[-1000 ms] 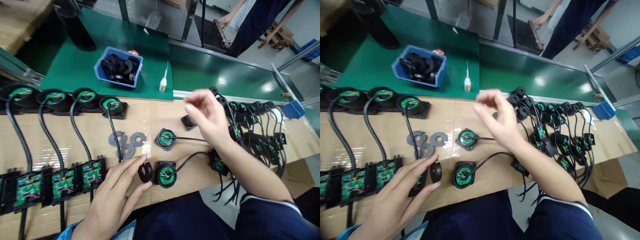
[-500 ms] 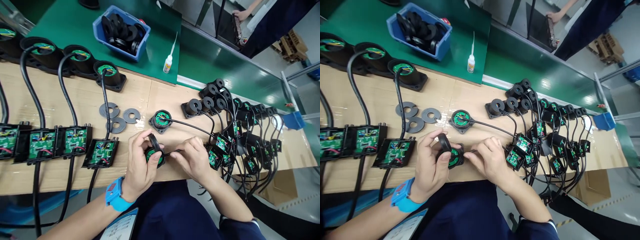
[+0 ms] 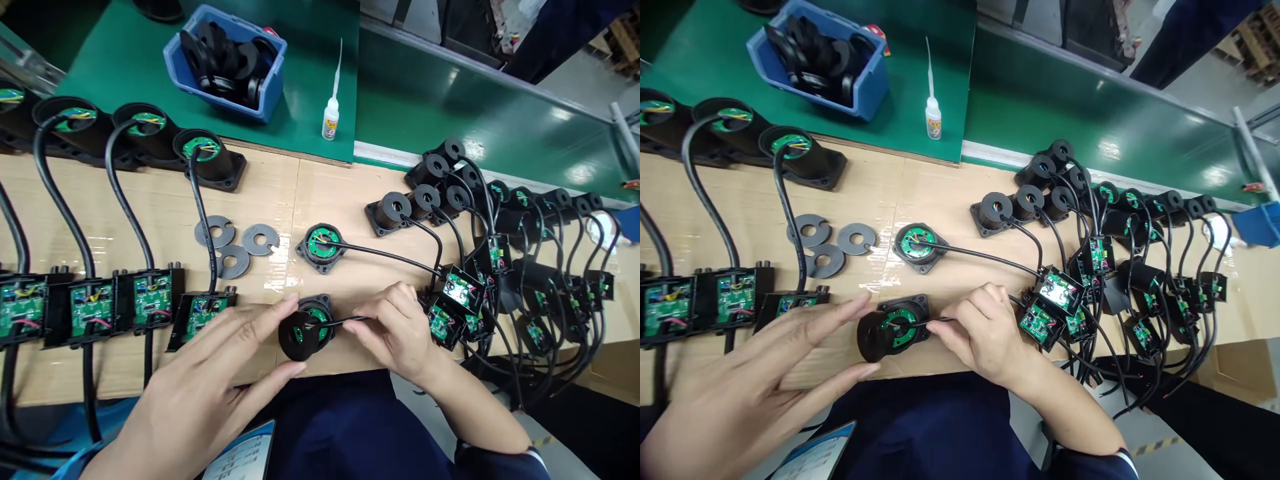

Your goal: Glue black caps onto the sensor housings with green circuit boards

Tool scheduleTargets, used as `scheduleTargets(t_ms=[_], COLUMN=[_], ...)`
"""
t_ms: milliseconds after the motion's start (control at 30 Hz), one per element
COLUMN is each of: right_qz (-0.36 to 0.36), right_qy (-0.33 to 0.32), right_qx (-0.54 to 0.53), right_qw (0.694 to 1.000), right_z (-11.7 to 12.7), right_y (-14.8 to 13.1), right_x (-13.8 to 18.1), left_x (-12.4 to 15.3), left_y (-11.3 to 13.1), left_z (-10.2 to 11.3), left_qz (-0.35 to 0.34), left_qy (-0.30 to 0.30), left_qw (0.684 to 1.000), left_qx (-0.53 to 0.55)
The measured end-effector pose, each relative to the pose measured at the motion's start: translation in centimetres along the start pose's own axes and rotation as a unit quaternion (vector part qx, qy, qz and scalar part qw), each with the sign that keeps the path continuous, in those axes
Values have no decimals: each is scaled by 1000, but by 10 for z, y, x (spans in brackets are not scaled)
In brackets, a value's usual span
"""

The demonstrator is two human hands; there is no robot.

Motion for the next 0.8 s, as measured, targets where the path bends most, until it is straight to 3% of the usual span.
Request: scheduleTargets(t_ms=[167, 333, 567, 700, 800], right_qz=[-13, -9, -12, 94, 165], right_qy=[-9, -10, -3, 57, 27], right_qx=[2, -2, -2, 62, 32], right_qw=[1000, 1000, 1000, 992, 985], right_z=[0, -1, 3, 14, 3], right_y=[2, 2, 2, -16, -30], right_x=[-1, -2, -3, 6, 15], left_x=[-11, -19, -13, -2, 0], left_y=[7, -3, -21, -29, -25], left_z=[-10, -14, -25, -23, -19], left_qz=[-74, -120, -93, -109, -166], left_qy=[-52, -105, -196, -231, -264], left_qw=[995, 987, 975, 966, 949], left_qx=[-28, -25, 52, 46, 41])
Point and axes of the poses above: each hand's wrist, its own x-axis away from the middle knuckle, its own z-axis out of the back of the hand, y = z × x, the point moved 5 cm from there along -x, towards the middle knuckle
